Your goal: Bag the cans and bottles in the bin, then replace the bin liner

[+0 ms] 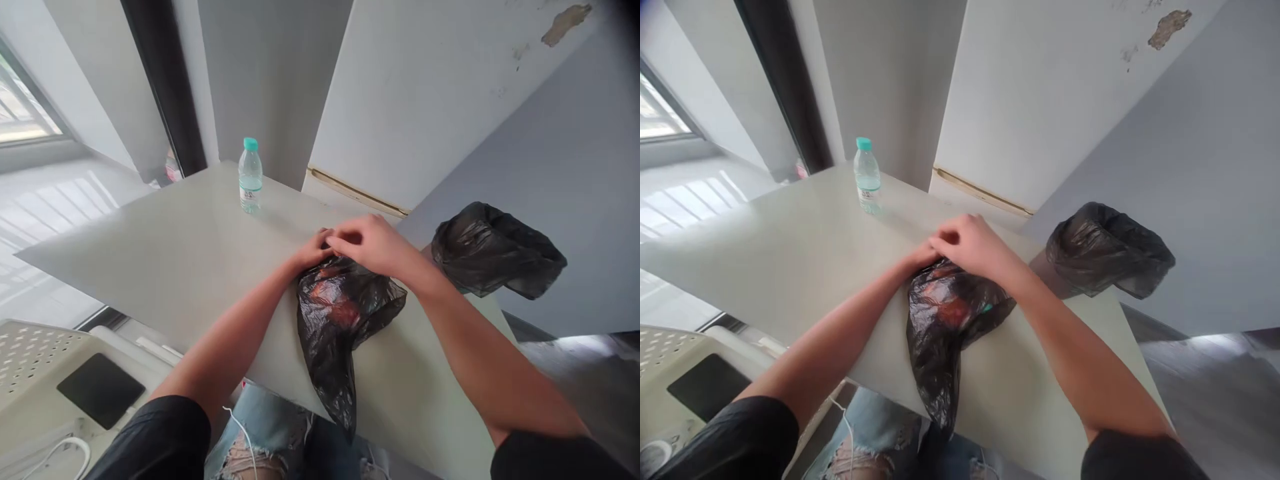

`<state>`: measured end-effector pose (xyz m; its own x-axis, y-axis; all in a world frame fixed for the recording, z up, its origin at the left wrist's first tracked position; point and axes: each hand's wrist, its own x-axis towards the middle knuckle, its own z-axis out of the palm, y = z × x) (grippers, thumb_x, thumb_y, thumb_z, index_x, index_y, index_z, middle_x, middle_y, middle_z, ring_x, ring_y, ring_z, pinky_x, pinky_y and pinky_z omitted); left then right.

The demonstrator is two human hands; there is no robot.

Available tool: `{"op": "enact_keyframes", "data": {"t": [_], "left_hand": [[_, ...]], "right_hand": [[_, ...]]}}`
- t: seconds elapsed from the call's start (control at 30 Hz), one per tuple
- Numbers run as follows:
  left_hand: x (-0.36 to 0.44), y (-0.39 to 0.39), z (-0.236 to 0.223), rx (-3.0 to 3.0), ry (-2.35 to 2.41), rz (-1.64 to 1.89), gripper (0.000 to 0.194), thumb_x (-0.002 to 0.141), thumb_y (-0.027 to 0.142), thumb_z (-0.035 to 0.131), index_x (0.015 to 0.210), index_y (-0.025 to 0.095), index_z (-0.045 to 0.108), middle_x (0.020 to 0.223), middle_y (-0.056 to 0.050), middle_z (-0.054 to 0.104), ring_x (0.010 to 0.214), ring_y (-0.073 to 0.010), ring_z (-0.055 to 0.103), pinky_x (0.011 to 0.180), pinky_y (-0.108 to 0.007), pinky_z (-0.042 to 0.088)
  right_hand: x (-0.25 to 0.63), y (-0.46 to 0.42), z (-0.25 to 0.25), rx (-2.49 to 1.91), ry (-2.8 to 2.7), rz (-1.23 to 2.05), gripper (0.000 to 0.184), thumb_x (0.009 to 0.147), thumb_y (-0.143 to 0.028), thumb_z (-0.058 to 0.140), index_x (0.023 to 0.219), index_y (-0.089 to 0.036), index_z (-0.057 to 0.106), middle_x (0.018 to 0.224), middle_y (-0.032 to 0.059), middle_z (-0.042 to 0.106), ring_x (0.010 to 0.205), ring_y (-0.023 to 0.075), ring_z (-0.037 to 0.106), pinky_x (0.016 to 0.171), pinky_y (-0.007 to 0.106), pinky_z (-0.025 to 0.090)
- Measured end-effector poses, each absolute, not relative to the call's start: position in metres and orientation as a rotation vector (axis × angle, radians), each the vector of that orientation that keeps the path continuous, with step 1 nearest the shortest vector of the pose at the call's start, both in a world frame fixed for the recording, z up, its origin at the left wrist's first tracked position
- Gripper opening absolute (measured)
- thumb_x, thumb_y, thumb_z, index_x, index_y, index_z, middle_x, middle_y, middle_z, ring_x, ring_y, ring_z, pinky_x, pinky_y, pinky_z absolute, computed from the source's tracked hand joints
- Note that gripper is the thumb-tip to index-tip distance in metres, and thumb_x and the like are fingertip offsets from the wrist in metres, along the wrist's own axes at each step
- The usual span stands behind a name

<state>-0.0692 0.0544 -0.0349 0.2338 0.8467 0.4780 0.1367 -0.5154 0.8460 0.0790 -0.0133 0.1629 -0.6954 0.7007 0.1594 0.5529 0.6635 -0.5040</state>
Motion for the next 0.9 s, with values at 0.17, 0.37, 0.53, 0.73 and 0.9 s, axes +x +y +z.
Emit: {"op": "enact_keyframes", "data": {"t": [0.17, 0.37, 0.53, 0.73, 0.9], "left_hand": [[-0.071, 0.053, -0.027, 1.834, 1.053, 1.161, 0.033, 0.093, 0.047, 0.058, 0.109, 0.02, 0.066, 0.115, -0.008, 0.071, 0.11, -0.0284, 0.065, 0.105, -0.046, 0.049], [-0.07, 0.053, -0.022, 1.767, 1.189, 1.191, 0.028, 0.097, 0.046, 0.048, 0.093, 0.02, 0.057, 0.096, -0.005, 0.068, 0.095, -0.0239, 0.062, 0.094, -0.039, 0.049], [-0.07, 0.054, -0.018, 1.722, 1.269, 1.194, 0.027, 0.098, 0.044, 0.046, 0.084, 0.022, 0.049, 0.084, -0.002, 0.06, 0.085, -0.0209, 0.054, 0.085, -0.036, 0.046], [-0.067, 0.047, -0.013, 1.632, 1.243, 1.185, 0.03, 0.099, 0.047, 0.047, 0.081, 0.022, 0.045, 0.074, 0.0, 0.054, 0.074, -0.0183, 0.049, 0.073, -0.033, 0.043], [-0.067, 0.045, -0.012, 1.638, 1.239, 1.192, 0.028, 0.1, 0.044, 0.047, 0.082, 0.022, 0.046, 0.076, 0.001, 0.053, 0.076, -0.0171, 0.048, 0.074, -0.031, 0.041]], "right_hand": [[0.174, -0.083, 0.106, -1.301, -2.039, 0.572, 0.047, 0.103, -0.045, 0.058, 0.061, -0.023, 0.062, 0.059, 0.001, 0.061, 0.056, 0.0184, 0.058, 0.057, 0.034, 0.043], [0.184, -0.093, 0.023, -1.215, -2.137, 0.211, 0.027, 0.102, -0.026, 0.053, 0.078, -0.023, 0.064, 0.084, 0.0056, 0.071, 0.08, 0.0252, 0.065, 0.074, 0.04, 0.053], [0.193, -0.088, 0.006, -1.4, -2.079, 0.059, 0.011, 0.097, -0.024, 0.056, 0.105, -0.021, 0.063, 0.105, 0.0121, 0.063, 0.1, 0.0309, 0.062, 0.087, 0.049, 0.057], [0.206, -0.086, 0.0, -1.526, -2.027, -0.028, 0.04, 0.093, -0.036, 0.067, 0.126, -0.02, 0.053, 0.118, 0.0162, 0.054, 0.112, 0.0359, 0.055, 0.093, 0.054, 0.055], [0.218, -0.07, -0.002, -1.638, -2.042, -0.176, 0.037, 0.091, -0.03, 0.064, 0.125, -0.017, 0.055, 0.118, 0.0175, 0.061, 0.107, 0.0357, 0.05, 0.093, 0.052, 0.05]]}}
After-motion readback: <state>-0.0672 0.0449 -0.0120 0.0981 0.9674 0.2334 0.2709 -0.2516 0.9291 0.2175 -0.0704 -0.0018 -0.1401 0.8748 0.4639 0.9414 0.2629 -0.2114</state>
